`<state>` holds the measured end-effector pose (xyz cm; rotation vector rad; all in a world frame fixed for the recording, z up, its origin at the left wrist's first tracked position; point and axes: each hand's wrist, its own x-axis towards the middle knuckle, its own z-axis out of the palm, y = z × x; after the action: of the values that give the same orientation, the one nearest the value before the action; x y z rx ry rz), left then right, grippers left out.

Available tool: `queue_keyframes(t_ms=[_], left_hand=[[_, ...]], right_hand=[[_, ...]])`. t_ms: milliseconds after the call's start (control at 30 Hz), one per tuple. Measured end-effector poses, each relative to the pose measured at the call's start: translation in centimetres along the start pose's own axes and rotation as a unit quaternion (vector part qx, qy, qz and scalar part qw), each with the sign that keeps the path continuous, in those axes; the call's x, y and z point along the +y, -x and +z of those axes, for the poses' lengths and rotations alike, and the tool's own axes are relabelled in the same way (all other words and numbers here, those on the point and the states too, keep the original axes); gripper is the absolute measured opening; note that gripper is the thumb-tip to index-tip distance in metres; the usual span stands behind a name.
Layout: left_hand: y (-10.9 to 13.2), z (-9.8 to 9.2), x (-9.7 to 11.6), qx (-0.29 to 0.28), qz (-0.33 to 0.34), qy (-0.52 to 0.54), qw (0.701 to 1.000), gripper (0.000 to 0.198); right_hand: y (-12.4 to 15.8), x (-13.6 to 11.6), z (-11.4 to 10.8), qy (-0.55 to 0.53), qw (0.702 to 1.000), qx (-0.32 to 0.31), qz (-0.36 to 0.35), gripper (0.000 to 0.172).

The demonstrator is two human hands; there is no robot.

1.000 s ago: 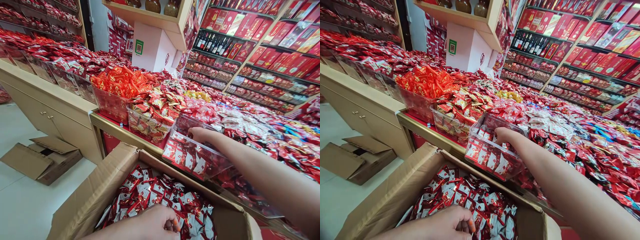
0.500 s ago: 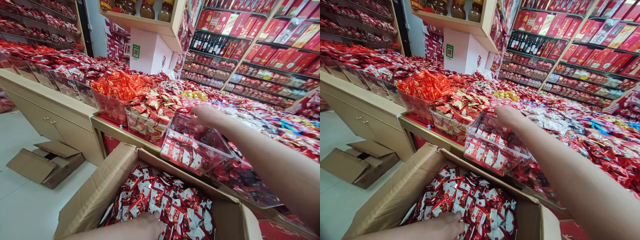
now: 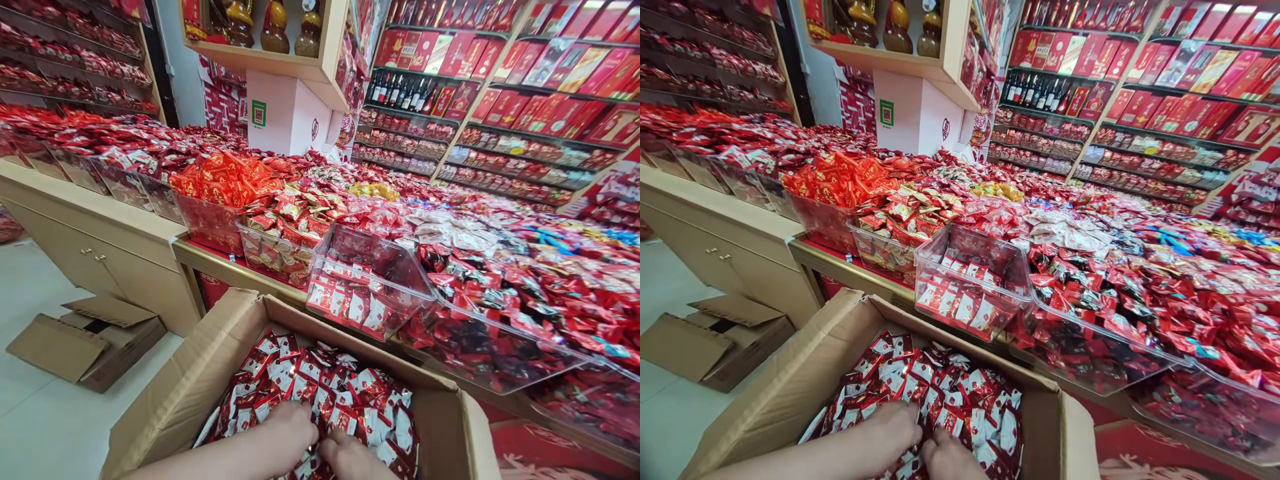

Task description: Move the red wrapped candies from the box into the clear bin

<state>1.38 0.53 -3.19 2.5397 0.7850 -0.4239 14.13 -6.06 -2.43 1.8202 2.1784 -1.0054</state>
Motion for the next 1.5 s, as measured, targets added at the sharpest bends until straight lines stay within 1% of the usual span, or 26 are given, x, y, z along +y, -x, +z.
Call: queue_keyframes(t_ms=[33,100,200,267,333,400,433,500,533,633,700,767,833,867,900,933,967,1000,1033,1067,1100,1133,1200,1267,1400,1500], left_hand=[[0.2,-0.3,-0.1,-0.001,0.002,-0.008,1.000,0.025],[0.5,-1.0,-0.6,0.006,0.006,-0.002,1.000,0.021],[0.9,-2.1,-1.4,0.002,-0.002,0.012,1.000,0.013],[1.3,-2.6,-1.6,-0.029,-0.027,0.021,0.999,0.013],[1.5,-2.8,-1.3,-0.055,-0.037,0.019,0.998,0.026],[1.6,-2.6,-0.8,-0.079,-0.051,0.019,0.995,0.037],[1.6,-2.4,-0.6,-0.086,-0.060,0.025,0.994,0.035],[1.5,-2.1,-0.4,-0.096,-0.085,0.051,0.990,0.023],[1.5,-2.2,-0.5,-0.092,-0.092,0.067,0.989,0.021],[1.4,-3.4,-1.7,-0.045,-0.095,0.125,0.987,0.019],[1.5,-4.8,-2.6,0.013,-0.086,0.181,0.980,0.017],[1.5,-6.1,-3.0,0.066,-0.070,0.244,0.965,0.026],[1.6,-7.0,-2.8,0.093,-0.054,0.301,0.948,0.036],[1.6,-7.3,-2.5,0.099,-0.044,0.339,0.934,0.039],[1.6,-7.4,-2.2,0.102,-0.035,0.384,0.917,0.040],[1.7,-7.3,-1.9,0.104,-0.029,0.429,0.897,0.040],[1.7,-7.2,-1.6,0.104,-0.025,0.469,0.876,0.039],[1.7,-7.0,-1.3,0.105,-0.023,0.499,0.860,0.038],[1.7,-6.8,-1.1,0.106,-0.022,0.513,0.852,0.036],[1.7,-6.6,-0.8,0.108,-0.021,0.511,0.853,0.034],[1.7,-6.5,-0.6,0.109,-0.018,0.504,0.857,0.032],[1.7,-6.4,-0.5,0.109,-0.014,0.495,0.862,0.030],[1.7,-6.4,-0.3,0.111,-0.010,0.483,0.868,0.028],[1.7,-6.6,-0.2,0.126,-0.015,0.480,0.868,0.028],[1.7,-7.1,-0.2,0.166,-0.011,0.500,0.850,0.031],[1.6,-7.1,-0.2,0.191,-0.006,0.505,0.842,0.032]], right_hand=[[-0.2,-0.3,0.4,0.027,1.000,-0.010,0.010,0.031],[-0.1,-1.3,0.6,0.084,0.996,-0.028,0.034,0.035],[0.2,-2.2,0.4,0.111,0.993,-0.033,0.026,0.038],[0.2,-2.1,0.3,0.110,0.993,-0.039,0.017,0.034],[0.3,-1.8,0.2,0.101,0.994,-0.041,0.012,0.032],[0.4,-1.6,0.2,0.080,0.996,-0.049,0.011,0.035],[0.5,-1.6,0.3,0.067,0.996,-0.053,0.011,0.036],[0.7,-1.5,0.4,0.047,0.997,-0.062,0.012,0.037],[0.8,-1.4,0.6,0.041,0.997,-0.061,0.016,0.040],[1.2,-0.7,0.8,-0.021,0.998,-0.031,0.040,0.054],[1.4,0.1,0.6,-0.094,0.993,0.010,0.069,0.055],[1.3,1.1,0.0,-0.148,0.984,0.043,0.086,0.041],[1.1,1.9,-1.0,-0.166,0.980,0.067,0.086,0.024],[1.0,2.2,-1.6,-0.181,0.976,0.089,0.078,0.018],[0.9,2.4,-2.3,-0.210,0.968,0.121,0.065,0.016],[0.9,2.4,-2.9,-0.261,0.950,0.162,0.052,0.017],[0.9,2.4,-3.6,-0.329,0.922,0.202,0.039,0.021],[1.0,2.2,-4.3,-0.404,0.883,0.237,0.030,0.028],[1.1,1.9,-4.9,-0.472,0.842,0.259,0.021,0.034],[1.2,1.6,-5.4,-0.522,0.810,0.268,0.014,0.038],[1.2,1.4,-5.8,-0.555,0.788,0.266,0.006,0.039],[1.3,1.2,-6.1,-0.574,0.776,0.263,-0.004,0.036],[1.3,0.9,-6.4,-0.590,0.768,0.250,-0.020,0.028],[1.3,0.9,-6.2,-0.600,0.763,0.240,-0.024,0.024],[1.5,0.8,-5.8,-0.612,0.751,0.244,-0.044,0.023],[1.5,0.6,-5.8,-0.606,0.750,0.259,-0.048,0.024]])
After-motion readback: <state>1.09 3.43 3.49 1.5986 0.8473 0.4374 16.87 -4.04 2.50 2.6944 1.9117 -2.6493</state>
